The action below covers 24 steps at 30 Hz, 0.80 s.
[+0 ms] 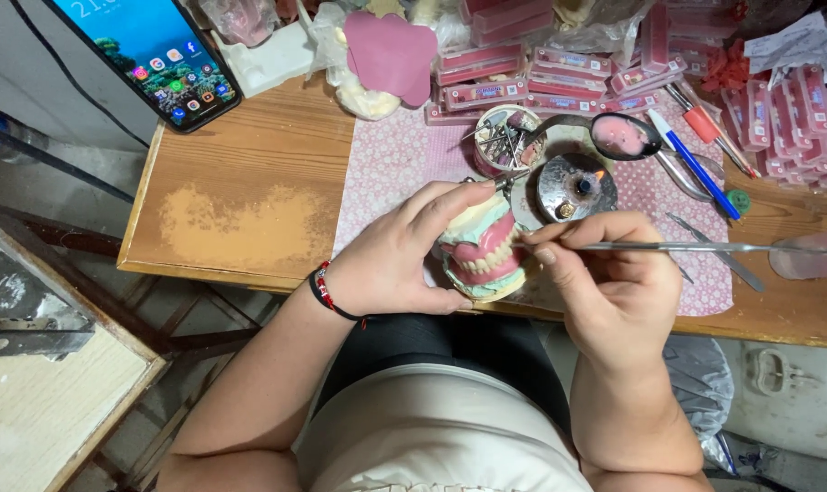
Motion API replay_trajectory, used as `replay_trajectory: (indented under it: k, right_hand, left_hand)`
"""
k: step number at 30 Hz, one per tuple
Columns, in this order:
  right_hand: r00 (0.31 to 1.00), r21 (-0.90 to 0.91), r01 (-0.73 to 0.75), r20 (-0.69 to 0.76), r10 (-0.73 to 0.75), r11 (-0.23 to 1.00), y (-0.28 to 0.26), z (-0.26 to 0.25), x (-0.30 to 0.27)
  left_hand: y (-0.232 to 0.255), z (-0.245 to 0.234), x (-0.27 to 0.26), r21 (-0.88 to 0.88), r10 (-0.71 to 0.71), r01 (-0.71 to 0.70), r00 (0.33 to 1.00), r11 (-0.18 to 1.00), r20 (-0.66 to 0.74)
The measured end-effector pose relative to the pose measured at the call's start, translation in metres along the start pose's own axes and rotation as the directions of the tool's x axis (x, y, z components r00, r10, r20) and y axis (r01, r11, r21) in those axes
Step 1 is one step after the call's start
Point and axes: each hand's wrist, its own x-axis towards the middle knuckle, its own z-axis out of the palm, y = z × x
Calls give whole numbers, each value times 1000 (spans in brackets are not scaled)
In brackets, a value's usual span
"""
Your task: Refining and cleaning a dental prosthesis model using liquid and hand tools at a laboratory bench.
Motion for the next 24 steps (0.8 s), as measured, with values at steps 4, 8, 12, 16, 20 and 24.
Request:
replay_trajectory:
  k: [4, 8, 12, 16, 20, 24]
  right_hand:
    - [998, 61, 15, -68, -11, 998, 5, 4, 2]
    - [998, 57, 3, -62, 0, 998, 2, 6, 3]
    - [999, 31, -2, -35, 3, 1000, 0, 4, 2]
    - [1000, -2, -6, 14, 6, 1000, -2, 0, 2]
    - [999, 1, -15, 40, 15, 1000, 1, -9, 6]
    - [986, 83, 134, -108, -124, 988, 15, -35, 22]
  left_hand:
    - [0, 1, 0, 14, -3, 3, 1000, 1000, -1]
    - [0, 1, 0, 19, 15, -14, 1000, 1000, -10]
    - [-1, 1, -1, 4, 9, -9, 1000, 1000, -5]
    - [-1, 1, 0, 20, 3, -3, 1000, 1000, -2]
    - [-2, 2, -1, 17, 18, -17, 1000, 1000, -9]
    - [-2, 2, -1, 17, 25, -25, 1000, 1000, -11]
